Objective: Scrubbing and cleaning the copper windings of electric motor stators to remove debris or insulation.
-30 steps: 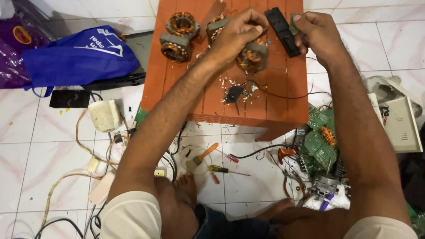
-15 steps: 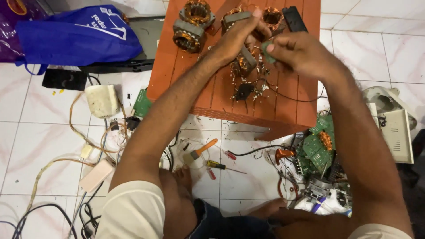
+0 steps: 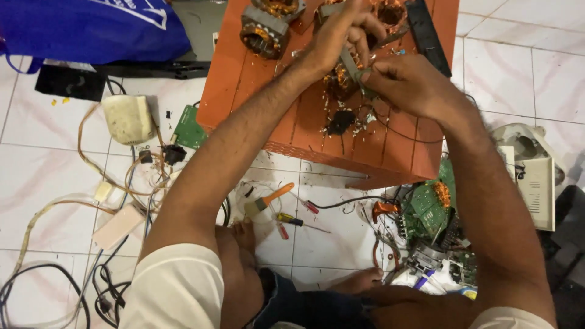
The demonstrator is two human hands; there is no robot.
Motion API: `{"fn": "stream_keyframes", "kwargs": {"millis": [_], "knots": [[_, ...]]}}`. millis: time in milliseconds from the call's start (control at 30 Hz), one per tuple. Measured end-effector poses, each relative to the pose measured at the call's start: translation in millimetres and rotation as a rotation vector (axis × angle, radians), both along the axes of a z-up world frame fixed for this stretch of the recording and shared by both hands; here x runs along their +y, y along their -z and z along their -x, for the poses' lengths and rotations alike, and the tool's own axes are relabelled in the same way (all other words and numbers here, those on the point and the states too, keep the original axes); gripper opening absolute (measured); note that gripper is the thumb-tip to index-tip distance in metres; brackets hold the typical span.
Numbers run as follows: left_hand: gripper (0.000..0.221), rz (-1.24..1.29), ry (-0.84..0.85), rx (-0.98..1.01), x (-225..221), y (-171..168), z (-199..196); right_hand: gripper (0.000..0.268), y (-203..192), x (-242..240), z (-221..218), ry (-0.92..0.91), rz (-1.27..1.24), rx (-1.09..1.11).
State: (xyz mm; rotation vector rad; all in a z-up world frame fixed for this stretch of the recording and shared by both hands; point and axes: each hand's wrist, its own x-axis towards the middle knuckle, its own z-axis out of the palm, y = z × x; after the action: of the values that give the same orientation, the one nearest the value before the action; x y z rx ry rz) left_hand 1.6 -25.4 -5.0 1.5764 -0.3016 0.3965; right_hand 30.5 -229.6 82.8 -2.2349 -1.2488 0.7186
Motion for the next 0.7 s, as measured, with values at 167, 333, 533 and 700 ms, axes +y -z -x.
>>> {"fn": "stream_keyframes", "kwargs": {"millis": [167,333,533,700], "knots": [[0.102,-0.008,0.007,-0.073,-2,1,0,0.041,7,13,-3,-0.035,-0.069,-0.176],[0.103,-0.083,-0.034,-0.102,-4,0,-5,0.031,34,34,-24,-0.059,-0.197,-0.482],[0.103,-0.007,0.038,-0.074,-4,6,-9,0.039,10,14,-7,-0.087,-0.048,-0.375],[0.103,-0.039,0.009,-0.014,-5,-4,0,0.038,8,21,-4,-0.002,0.068,-0.420]]}}
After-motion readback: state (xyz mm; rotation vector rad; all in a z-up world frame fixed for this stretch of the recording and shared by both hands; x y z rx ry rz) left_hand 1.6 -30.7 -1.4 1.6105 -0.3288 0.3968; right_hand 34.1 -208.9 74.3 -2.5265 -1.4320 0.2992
